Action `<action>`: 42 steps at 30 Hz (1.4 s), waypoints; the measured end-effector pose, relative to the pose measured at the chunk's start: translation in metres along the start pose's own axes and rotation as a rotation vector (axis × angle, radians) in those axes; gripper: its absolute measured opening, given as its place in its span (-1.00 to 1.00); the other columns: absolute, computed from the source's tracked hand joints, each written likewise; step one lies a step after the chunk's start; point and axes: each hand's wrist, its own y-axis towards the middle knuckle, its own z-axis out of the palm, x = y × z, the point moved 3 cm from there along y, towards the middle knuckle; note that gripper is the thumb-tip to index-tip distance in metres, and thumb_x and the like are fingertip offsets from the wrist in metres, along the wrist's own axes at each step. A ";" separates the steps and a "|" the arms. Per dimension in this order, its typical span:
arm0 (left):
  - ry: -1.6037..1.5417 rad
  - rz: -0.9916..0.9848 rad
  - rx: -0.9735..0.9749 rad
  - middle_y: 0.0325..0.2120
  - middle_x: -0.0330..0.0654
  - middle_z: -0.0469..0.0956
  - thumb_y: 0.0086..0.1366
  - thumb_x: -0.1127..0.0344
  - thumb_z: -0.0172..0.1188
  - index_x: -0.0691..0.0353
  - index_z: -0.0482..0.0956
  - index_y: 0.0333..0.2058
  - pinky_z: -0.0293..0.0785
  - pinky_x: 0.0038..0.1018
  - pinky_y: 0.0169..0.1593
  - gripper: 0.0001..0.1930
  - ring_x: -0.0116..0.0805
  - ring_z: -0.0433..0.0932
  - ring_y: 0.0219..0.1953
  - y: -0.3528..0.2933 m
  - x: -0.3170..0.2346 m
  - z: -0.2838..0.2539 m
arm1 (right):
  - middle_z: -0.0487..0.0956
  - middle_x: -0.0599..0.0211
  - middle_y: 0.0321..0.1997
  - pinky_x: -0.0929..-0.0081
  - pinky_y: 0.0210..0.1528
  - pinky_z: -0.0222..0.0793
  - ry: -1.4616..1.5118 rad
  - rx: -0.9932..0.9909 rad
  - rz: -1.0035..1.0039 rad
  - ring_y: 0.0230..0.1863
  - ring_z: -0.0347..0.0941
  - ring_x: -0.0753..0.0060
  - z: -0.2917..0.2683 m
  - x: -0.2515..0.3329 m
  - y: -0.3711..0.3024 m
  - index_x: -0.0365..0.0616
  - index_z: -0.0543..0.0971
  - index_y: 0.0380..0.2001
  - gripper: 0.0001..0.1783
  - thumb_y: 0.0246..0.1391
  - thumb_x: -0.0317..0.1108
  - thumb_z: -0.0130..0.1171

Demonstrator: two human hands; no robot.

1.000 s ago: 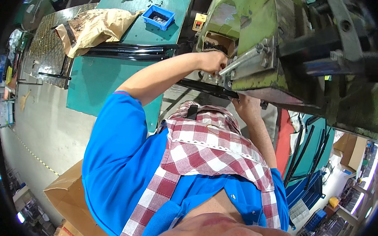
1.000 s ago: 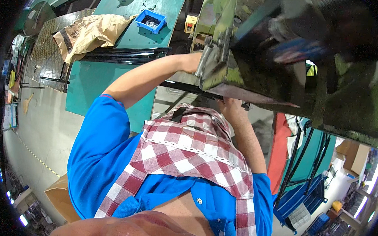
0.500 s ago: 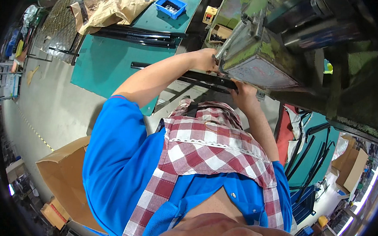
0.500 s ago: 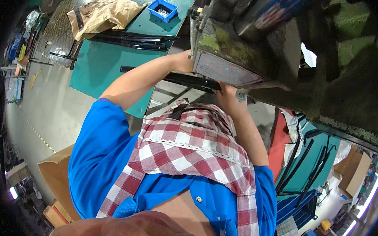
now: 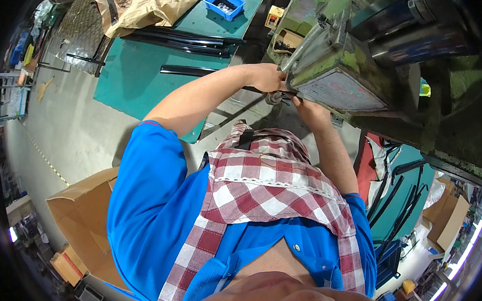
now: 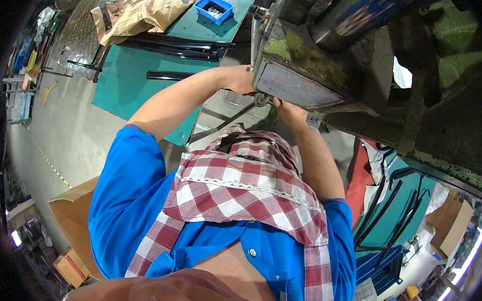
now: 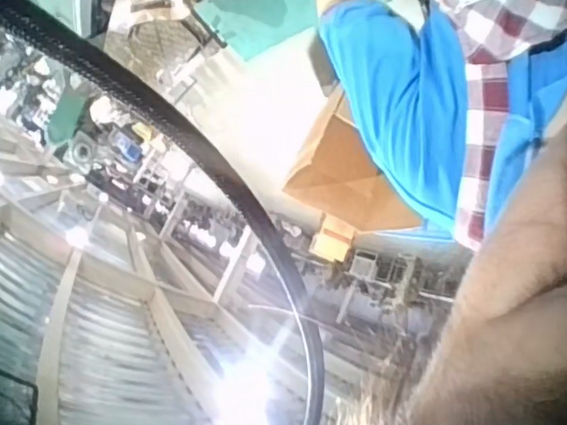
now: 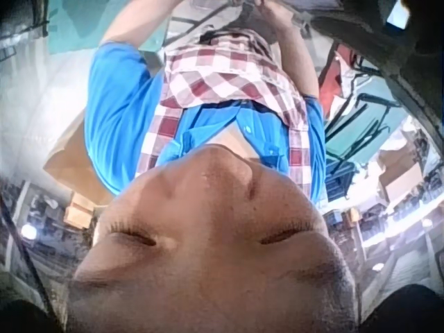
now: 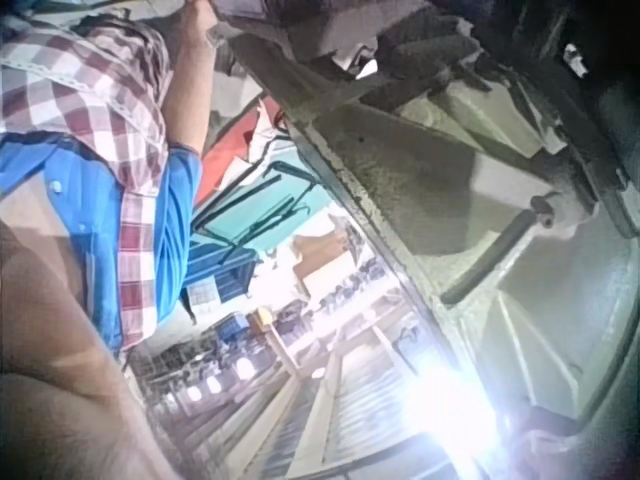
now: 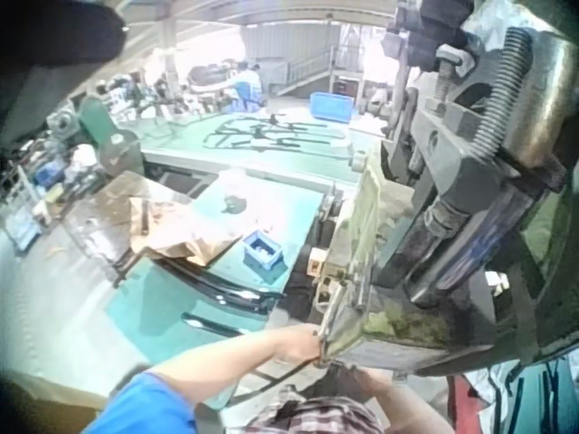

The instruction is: The person assembles black metal frame components using a green industrial machine. They insert rods into the machine, secure them, and then place the assembled frames into a blue crate. The process is repeated multiple times.

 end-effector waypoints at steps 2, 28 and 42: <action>-0.072 -0.045 0.009 -0.19 0.21 0.52 0.29 -0.03 -0.07 0.26 0.47 -0.03 0.37 -0.18 -0.02 -0.51 0.11 0.47 -0.09 0.002 0.003 0.008 | 0.57 0.17 -0.22 0.10 -0.11 0.38 0.045 0.021 0.034 -0.20 0.49 -0.03 -0.001 0.000 -0.002 -0.09 0.57 -0.21 -0.63 -0.04 -0.09 0.22; 0.109 0.459 -0.255 -0.44 0.09 0.52 0.31 0.07 -0.09 0.12 0.48 -0.24 0.41 -0.13 -0.23 -0.72 0.09 0.50 -0.31 0.007 0.018 0.026 | 0.51 0.02 -0.09 0.04 0.03 0.25 0.148 0.296 0.202 -0.04 0.40 -0.10 -0.017 0.007 -0.006 -0.11 0.53 -0.10 -0.57 -0.03 -0.12 0.19; 0.006 0.369 -0.148 -0.37 0.13 0.54 0.31 0.07 -0.08 0.14 0.47 -0.17 0.42 -0.13 -0.23 -0.69 0.14 0.50 -0.26 0.016 0.005 0.029 | 0.50 0.05 -0.09 0.05 0.03 0.25 0.131 0.225 0.148 -0.05 0.39 -0.09 -0.013 -0.006 -0.019 -0.11 0.53 -0.10 -0.54 -0.07 -0.14 0.23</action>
